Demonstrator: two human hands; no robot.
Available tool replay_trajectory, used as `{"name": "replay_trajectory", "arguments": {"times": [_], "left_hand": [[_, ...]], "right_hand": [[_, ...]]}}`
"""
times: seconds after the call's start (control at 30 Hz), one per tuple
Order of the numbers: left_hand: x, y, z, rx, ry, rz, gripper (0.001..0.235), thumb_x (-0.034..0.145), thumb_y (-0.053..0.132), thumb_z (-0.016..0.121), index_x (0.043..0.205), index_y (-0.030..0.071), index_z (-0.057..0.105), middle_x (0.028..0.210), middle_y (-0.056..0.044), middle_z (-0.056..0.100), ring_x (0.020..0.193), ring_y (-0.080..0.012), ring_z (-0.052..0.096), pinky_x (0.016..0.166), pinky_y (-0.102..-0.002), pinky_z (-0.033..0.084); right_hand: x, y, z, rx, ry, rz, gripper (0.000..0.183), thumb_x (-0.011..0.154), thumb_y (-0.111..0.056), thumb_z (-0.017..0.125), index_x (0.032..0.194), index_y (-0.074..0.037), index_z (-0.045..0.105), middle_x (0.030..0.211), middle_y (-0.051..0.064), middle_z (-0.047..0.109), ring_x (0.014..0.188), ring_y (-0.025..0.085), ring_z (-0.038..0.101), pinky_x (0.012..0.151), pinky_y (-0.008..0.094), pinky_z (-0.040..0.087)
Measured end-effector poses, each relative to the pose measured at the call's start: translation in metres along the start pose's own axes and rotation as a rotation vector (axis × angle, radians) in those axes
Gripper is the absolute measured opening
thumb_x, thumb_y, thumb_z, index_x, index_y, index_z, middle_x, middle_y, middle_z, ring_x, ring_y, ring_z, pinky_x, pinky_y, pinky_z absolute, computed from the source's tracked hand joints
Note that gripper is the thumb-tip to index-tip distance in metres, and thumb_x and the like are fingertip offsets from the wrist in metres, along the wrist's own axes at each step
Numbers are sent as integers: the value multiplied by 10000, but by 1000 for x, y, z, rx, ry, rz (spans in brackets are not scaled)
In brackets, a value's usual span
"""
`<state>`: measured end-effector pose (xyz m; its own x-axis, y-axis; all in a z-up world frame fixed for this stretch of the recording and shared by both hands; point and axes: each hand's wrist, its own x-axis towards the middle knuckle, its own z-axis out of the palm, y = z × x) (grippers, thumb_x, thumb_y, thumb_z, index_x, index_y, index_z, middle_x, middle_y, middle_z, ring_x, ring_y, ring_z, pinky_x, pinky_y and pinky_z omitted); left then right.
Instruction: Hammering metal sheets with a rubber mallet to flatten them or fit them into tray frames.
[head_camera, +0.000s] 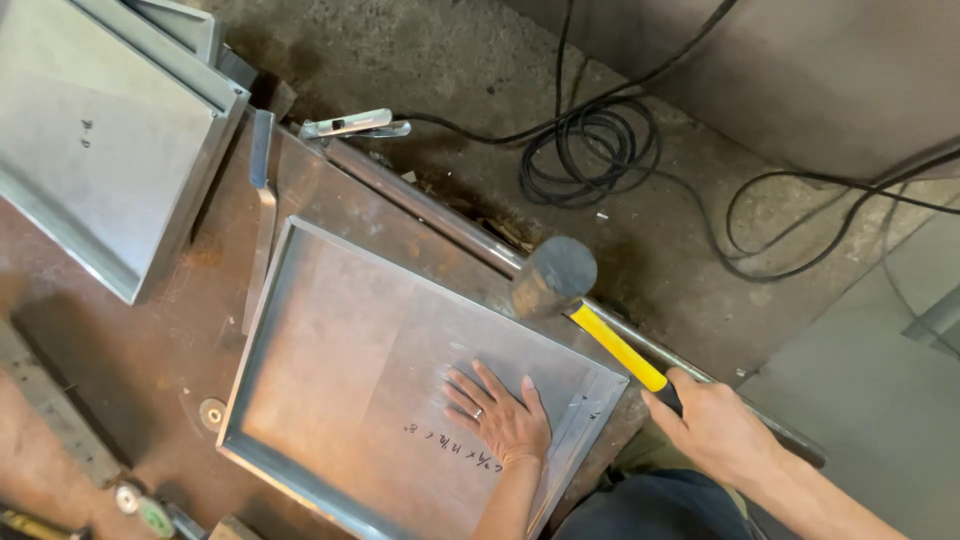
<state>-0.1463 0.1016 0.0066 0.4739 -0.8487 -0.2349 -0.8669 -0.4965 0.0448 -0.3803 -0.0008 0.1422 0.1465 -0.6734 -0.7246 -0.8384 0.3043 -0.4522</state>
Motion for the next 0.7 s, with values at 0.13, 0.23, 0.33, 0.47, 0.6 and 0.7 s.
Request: {"name": "replay_trajectory", "arguments": {"times": [0.13,0.23,0.33,0.47,0.6,0.7], "left_hand": [[7,5,1,-33,50,15,889,935,533,472,1576,-2,165,1634,-327,20,1510,-507,-54,1160,-669,-60],[4,0,0,-45,20,6,878,940,536,475,1574,10,171,1637,-322,25,1511,-505,-53,1163,-661,-60],[6,-6,7,-74,51,26,882,927,547,474,1566,16,179,1629,-324,19,1497,-508,-56,1153,-659,-63],[2,0,-11,-99,44,-25,884,925,562,471,1568,28,185,1632,-305,22,1496,-503,-54,1154,-655,-66],[11,5,-27,-148,-123,-109,864,948,577,470,1583,65,183,1646,-279,14,1507,-485,-67,1168,-642,-77],[3,-2,-37,-218,-89,-122,847,959,582,481,1588,83,212,1657,-268,35,1517,-470,-48,1177,-640,-67]], "right_hand": [[7,-20,-5,111,149,-32,444,870,-405,704,1076,-17,639,614,276,668,660,484,677,592,559,531],[36,20,50,-21,90,-65,422,901,-415,678,991,-7,625,668,282,672,707,480,682,638,549,539],[50,42,45,-85,84,-89,414,902,-401,670,926,9,621,737,293,686,776,492,677,674,551,536],[35,58,37,-74,87,-67,437,874,-402,701,890,30,633,771,310,686,831,511,661,670,544,538],[23,54,36,-24,52,-23,423,855,-407,733,910,9,678,690,271,701,720,453,699,633,489,559],[21,74,56,-7,-39,50,400,862,-418,760,932,-27,711,613,230,705,596,364,729,606,452,573]]}}
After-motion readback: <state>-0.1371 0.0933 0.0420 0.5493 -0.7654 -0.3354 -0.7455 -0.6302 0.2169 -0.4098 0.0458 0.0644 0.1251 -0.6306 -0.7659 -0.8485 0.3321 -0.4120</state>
